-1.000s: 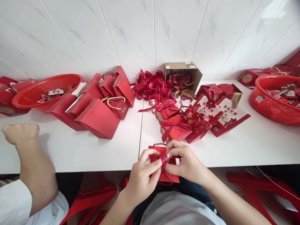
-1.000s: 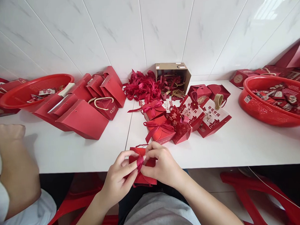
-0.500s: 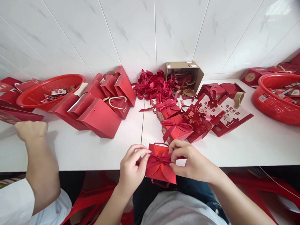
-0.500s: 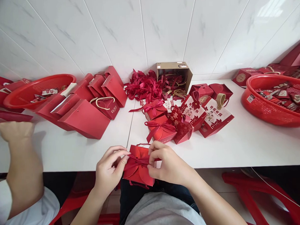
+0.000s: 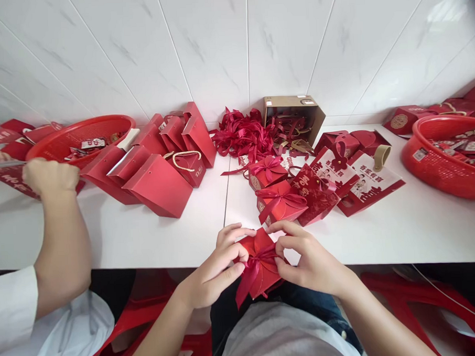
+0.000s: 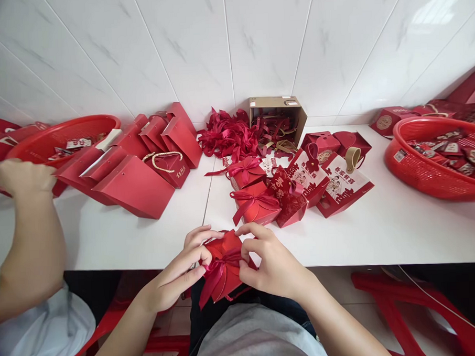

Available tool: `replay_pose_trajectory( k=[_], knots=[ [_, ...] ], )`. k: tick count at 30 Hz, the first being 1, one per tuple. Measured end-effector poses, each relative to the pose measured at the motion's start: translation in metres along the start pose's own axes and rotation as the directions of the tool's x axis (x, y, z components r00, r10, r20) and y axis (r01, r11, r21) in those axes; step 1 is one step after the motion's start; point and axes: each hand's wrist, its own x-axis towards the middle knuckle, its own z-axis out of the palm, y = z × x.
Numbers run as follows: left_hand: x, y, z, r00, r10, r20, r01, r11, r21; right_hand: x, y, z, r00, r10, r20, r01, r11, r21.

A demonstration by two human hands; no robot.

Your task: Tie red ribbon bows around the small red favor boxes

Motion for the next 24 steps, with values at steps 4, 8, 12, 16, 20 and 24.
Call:
replay_pose_trajectory(
  k=[4,8,12,16,20,24],
  knots=[
    [0.008,0.001,-0.013,0.999,-0.041,0.032,0.041,0.999,-0.011,-0.007,0.002,-0.002,1.0,0.014,0.028,-0.013,1.0,-0.018],
    [0.013,-0.003,-0.024,0.995,0.011,0.102,-0.014,0.999,0.029,-0.01,0.005,-0.003,0.998,-0.003,0.067,0.004,1.0,-0.012],
    [0.017,-0.011,-0.024,0.993,0.111,0.027,-0.107,0.986,-0.13,-0.009,0.004,-0.004,0.998,0.007,0.06,-0.006,1.0,-0.019],
    [0.022,-0.013,-0.019,0.991,0.099,0.086,-0.059,0.923,-0.381,-0.007,0.003,-0.004,0.997,0.003,0.077,-0.003,1.0,0.002],
    [0.027,-0.019,-0.015,0.997,0.01,0.077,0.026,0.892,-0.45,-0.01,0.003,-0.004,0.995,0.03,0.097,-0.034,0.999,0.042],
    [0.033,-0.031,-0.014,0.999,-0.042,0.035,0.053,0.886,-0.46,-0.013,0.002,-0.004,0.992,0.06,0.114,-0.065,0.997,0.045]
  ],
)
